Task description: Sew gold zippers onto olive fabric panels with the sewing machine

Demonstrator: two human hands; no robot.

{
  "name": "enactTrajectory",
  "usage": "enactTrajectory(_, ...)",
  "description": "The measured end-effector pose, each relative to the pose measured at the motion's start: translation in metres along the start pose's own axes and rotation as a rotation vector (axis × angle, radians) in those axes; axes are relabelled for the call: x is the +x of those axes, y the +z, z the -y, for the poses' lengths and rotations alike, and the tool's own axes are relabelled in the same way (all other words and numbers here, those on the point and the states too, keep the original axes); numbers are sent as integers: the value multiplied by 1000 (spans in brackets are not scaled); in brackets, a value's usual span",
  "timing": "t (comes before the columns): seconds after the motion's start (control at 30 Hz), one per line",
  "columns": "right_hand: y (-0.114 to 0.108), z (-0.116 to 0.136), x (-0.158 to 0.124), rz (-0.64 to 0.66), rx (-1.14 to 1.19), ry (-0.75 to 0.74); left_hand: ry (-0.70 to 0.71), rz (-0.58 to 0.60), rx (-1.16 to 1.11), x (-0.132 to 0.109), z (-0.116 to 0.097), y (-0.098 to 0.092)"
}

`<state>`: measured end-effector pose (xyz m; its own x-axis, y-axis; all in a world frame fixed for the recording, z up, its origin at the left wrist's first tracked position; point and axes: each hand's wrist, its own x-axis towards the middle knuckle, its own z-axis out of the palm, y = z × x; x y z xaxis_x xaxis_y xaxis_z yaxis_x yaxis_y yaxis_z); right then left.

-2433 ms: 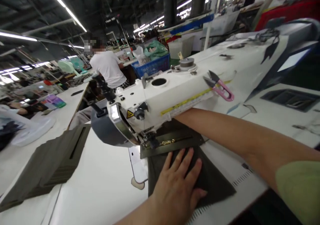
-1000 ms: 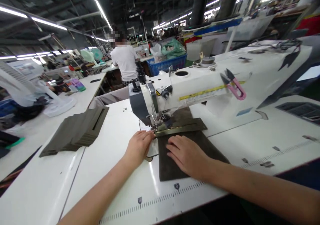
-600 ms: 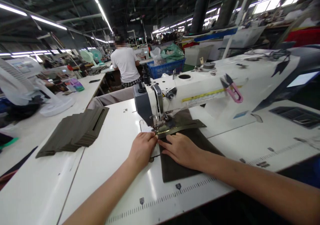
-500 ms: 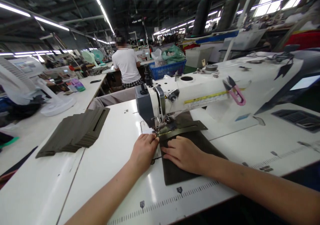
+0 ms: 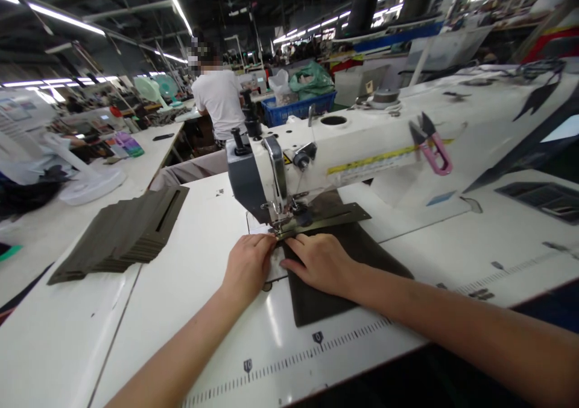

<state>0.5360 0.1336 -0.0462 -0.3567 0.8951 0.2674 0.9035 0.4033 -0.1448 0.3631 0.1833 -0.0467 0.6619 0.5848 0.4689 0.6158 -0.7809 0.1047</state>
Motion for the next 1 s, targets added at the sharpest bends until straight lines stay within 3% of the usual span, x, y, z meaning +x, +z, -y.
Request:
enactTrajectory(0.27, 4, -5, 0, 6, 105, -1, -15, 4, -7, 1, -3, -1)
enactTrajectory(0.5, 1, -5, -3, -19, 68, -70, 99, 62, 111, 1, -9, -1)
enactTrajectory(0.63, -3, -5, -3, -221, 2, -184, 84, 80, 156, 1, -15, -3)
enactTrajectory(0.73, 1, -8, 1, -333, -43, -178, 57, 84, 181, 1, -18, -3)
enactTrajectory(1.0, 12, -13, 7, -141, 56, -153, 48, -2, 282, 0, -23, 0)
